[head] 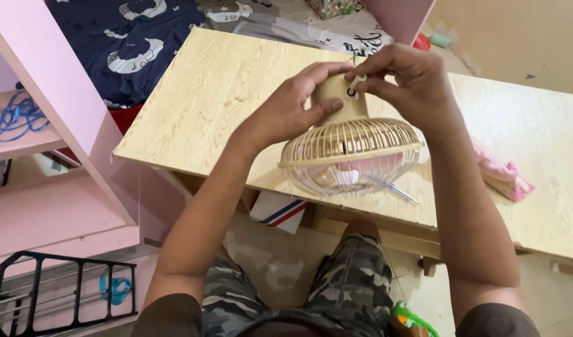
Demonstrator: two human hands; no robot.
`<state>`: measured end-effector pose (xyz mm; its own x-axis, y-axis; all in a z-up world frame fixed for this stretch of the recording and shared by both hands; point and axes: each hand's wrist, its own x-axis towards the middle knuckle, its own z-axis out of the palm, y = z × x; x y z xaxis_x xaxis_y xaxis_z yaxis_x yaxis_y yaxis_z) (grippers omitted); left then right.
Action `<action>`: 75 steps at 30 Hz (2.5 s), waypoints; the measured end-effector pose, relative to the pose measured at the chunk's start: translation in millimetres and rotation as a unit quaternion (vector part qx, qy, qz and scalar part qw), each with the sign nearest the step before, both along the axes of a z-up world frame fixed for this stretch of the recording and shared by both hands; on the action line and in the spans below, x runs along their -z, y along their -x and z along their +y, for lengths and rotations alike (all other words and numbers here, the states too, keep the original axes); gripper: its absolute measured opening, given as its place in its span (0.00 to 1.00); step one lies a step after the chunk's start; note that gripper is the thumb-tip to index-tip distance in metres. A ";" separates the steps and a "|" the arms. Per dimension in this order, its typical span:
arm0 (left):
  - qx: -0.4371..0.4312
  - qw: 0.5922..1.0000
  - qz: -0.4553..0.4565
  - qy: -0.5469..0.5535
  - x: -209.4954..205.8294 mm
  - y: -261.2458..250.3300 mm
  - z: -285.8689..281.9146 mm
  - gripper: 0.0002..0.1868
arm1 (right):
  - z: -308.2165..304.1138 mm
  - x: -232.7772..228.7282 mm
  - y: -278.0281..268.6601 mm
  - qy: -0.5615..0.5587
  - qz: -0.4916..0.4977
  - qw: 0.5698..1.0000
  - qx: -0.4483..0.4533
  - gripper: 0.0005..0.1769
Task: The person assembles a small electric fan on a wooden table. They use a screwdriver to tighten screws on the fan base, attach the motor housing, and secure the front wire cage. The person then wipes the fan with a pink cloth.
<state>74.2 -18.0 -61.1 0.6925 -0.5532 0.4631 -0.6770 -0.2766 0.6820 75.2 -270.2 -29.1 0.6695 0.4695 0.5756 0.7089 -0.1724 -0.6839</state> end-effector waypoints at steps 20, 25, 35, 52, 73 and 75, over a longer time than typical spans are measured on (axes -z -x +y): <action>0.137 0.980 0.090 0.116 23.8 -30.8 -7.5 0.26 | 4.1 -0.4 13.2 0.091 -0.170 0.979 0.069 0.05; 0.152 0.979 0.069 0.117 26.6 -35.4 -7.1 0.25 | 3.5 -3.2 13.9 0.139 -0.204 0.963 0.112 0.04; 0.140 0.980 0.078 0.121 31.1 -37.4 -11.8 0.24 | 0.3 1.4 17.9 0.142 -0.199 0.965 0.095 0.06; 0.045 0.992 0.031 0.110 36.0 -26.3 -5.7 0.33 | -38.4 42.2 42.9 -0.051 0.033 0.995 0.079 0.14; -0.106 0.972 -0.209 -0.024 160.0 145.6 -69.5 0.17 | -108.8 160.3 145.4 0.216 0.039 0.916 0.336 0.15; -0.074 0.973 -0.209 -0.070 152.0 140.8 -96.4 0.18 | -100.5 165.4 144.0 0.216 0.036 0.914 0.342 0.17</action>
<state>-66.5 -114.4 -213.1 0.5368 -0.5402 0.6481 -0.8327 -0.4628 0.3040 -68.8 -370.7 -194.5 0.9205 0.0995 0.3779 0.2891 -0.8239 -0.4874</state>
